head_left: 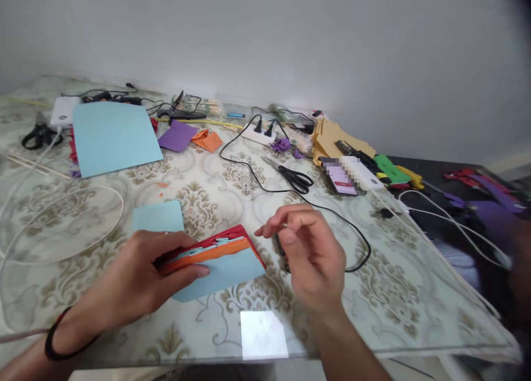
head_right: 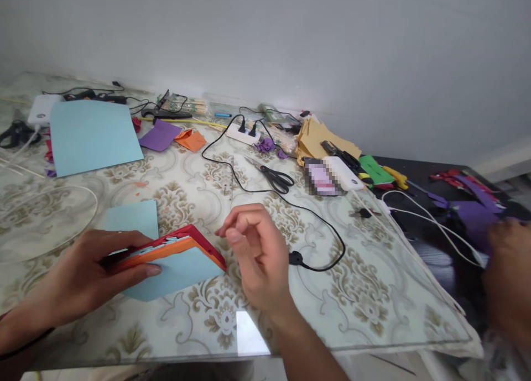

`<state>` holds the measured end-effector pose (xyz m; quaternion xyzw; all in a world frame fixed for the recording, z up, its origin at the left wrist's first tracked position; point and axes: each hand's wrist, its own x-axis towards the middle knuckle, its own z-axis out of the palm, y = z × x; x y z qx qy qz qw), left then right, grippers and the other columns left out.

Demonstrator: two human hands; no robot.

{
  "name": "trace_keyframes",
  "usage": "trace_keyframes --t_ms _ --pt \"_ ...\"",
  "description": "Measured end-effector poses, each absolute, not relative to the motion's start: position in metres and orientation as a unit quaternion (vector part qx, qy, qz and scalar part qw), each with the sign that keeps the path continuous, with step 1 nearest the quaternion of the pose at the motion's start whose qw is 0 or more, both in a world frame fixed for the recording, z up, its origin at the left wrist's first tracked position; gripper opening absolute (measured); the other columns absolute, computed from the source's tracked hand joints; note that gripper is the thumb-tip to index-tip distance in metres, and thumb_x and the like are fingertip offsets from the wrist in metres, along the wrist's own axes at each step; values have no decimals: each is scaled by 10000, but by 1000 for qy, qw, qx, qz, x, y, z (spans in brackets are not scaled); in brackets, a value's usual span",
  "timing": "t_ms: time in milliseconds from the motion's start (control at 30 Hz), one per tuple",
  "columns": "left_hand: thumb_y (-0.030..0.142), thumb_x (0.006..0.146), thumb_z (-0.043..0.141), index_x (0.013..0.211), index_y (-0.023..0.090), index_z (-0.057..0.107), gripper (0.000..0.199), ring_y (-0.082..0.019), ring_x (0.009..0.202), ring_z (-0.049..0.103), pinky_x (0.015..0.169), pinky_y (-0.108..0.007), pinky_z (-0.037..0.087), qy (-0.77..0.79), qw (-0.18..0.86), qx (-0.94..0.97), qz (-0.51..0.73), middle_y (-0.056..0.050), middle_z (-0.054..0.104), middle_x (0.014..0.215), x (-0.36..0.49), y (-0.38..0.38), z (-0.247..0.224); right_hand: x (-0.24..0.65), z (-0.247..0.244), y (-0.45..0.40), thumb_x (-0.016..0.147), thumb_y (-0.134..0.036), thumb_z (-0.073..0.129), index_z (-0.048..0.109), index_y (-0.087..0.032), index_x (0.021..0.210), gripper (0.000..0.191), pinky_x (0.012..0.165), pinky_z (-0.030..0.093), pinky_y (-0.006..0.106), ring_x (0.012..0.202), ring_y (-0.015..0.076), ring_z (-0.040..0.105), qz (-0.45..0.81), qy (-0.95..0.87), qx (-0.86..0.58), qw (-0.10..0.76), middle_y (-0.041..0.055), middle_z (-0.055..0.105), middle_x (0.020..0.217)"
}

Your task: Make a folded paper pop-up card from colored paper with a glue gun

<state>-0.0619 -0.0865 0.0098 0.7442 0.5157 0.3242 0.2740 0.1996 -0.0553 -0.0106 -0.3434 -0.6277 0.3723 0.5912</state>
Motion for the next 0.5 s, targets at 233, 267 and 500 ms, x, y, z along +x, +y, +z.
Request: trace_keyframes --t_ms 233,267,500 --pt "457 929 752 1049 263 737 229 -118 553 449 475 -213 341 521 391 665 365 21 616 697 -68 -84 3 197 -9 -43 896 -182 799 666 -231 825 159 604 584 298 600 144 663 365 -529 -397 656 -27 689 710" --pt "461 931 753 1057 260 731 238 -118 569 458 484 -210 347 525 404 650 372 16 623 721 -68 -84 2 197 -7 -42 874 -159 801 681 -228 804 156 605 593 297 596 148 675 376 -524 -392 656 -25 710 697" --pt "486 845 858 982 218 756 317 -94 573 485 479 -169 341 537 475 535 447 18 620 685 -63 -76 -5 202 -9 -36 871 -179 799 786 -245 785 109 714 634 303 674 166 755 400 -511 -415 637 -10 808 764"
